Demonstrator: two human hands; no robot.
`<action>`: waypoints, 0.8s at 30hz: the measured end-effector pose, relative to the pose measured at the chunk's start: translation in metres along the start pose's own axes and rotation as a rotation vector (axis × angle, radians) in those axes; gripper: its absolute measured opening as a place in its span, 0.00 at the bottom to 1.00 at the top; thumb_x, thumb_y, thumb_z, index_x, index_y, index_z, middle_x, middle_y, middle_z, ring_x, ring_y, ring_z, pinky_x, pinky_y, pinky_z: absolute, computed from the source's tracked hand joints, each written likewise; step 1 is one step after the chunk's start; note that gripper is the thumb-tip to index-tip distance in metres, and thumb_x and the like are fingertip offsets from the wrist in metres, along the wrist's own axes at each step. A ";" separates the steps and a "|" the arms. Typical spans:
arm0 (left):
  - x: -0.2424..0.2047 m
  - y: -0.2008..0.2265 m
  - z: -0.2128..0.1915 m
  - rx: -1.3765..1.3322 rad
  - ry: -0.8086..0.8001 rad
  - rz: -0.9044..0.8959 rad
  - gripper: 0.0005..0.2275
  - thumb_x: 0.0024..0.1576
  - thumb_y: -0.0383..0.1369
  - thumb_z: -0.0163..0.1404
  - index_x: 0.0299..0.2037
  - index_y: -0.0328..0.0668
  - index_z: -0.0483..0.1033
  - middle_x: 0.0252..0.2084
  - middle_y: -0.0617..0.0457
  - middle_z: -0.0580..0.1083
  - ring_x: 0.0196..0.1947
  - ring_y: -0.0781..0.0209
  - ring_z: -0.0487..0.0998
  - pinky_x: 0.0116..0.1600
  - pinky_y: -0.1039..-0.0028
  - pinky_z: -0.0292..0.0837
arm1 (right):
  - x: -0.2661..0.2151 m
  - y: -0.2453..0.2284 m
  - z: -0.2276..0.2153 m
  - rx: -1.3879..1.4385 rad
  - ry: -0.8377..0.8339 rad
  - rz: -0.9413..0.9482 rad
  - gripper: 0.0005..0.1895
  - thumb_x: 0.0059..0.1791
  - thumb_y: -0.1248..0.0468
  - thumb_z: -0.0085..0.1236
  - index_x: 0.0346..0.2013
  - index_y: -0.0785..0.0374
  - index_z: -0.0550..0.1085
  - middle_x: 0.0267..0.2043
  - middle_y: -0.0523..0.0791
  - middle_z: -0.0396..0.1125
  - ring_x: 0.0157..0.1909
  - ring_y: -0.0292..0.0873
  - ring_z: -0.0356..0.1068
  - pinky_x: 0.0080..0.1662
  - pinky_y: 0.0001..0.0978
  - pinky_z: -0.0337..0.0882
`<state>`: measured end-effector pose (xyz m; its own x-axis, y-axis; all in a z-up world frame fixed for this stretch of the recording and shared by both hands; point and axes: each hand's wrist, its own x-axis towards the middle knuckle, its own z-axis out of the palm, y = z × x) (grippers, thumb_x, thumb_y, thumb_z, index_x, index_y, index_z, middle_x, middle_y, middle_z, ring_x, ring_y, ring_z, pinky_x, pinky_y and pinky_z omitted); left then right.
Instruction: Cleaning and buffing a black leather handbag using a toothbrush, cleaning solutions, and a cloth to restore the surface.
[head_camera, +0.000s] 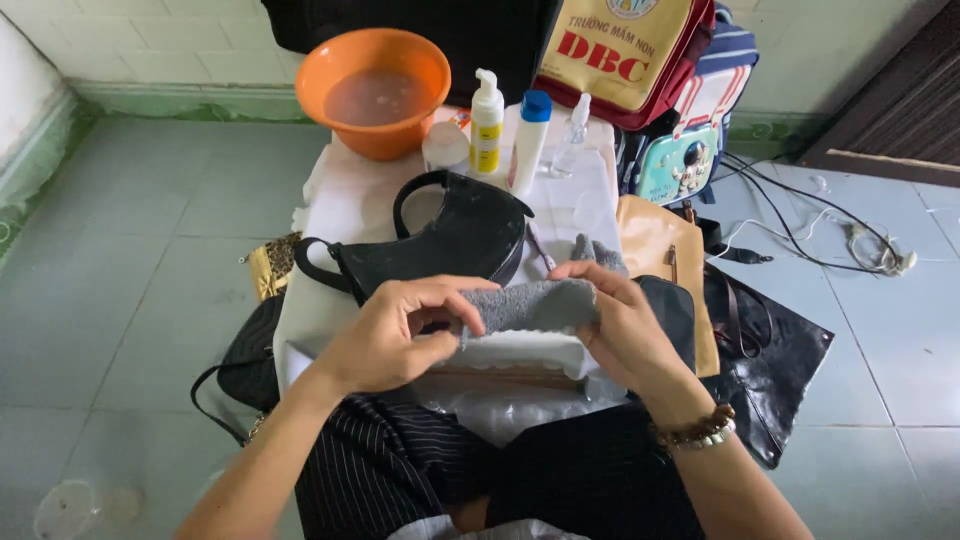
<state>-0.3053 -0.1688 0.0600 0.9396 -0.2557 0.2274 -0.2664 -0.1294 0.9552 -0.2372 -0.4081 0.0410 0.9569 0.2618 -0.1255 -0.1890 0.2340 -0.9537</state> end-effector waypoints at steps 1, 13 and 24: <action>0.002 -0.007 0.004 0.001 0.000 0.002 0.12 0.48 0.17 0.49 0.34 0.38 0.85 0.56 0.34 0.79 0.51 0.50 0.80 0.49 0.66 0.80 | 0.001 -0.003 -0.001 0.000 -0.001 -0.002 0.16 0.51 0.77 0.39 0.45 0.73 0.76 0.33 0.50 0.68 0.28 0.36 0.63 0.23 0.18 0.57; 0.002 -0.024 0.024 0.084 0.147 -0.437 0.28 0.48 0.25 0.58 0.63 0.46 0.74 0.51 0.34 0.80 0.48 0.40 0.84 0.47 0.66 0.83 | 0.011 0.011 0.003 0.013 0.051 0.181 0.19 0.47 0.78 0.54 0.53 0.76 0.73 0.42 0.50 0.67 0.43 0.44 0.70 0.44 0.30 0.72; -0.008 -0.007 0.049 0.179 0.167 -0.371 0.24 0.51 0.35 0.64 0.58 0.43 0.75 0.46 0.37 0.81 0.44 0.44 0.85 0.45 0.63 0.83 | -0.013 -0.036 0.027 -0.230 -0.237 0.067 0.39 0.40 0.80 0.52 0.68 0.74 0.64 0.50 0.69 0.71 0.46 0.58 0.74 0.48 0.53 0.76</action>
<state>-0.3209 -0.2126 0.0421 0.9966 -0.0046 -0.0827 0.0758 -0.3510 0.9333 -0.2490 -0.3952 0.0840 0.8611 0.4862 -0.1486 -0.1695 -0.0011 -0.9855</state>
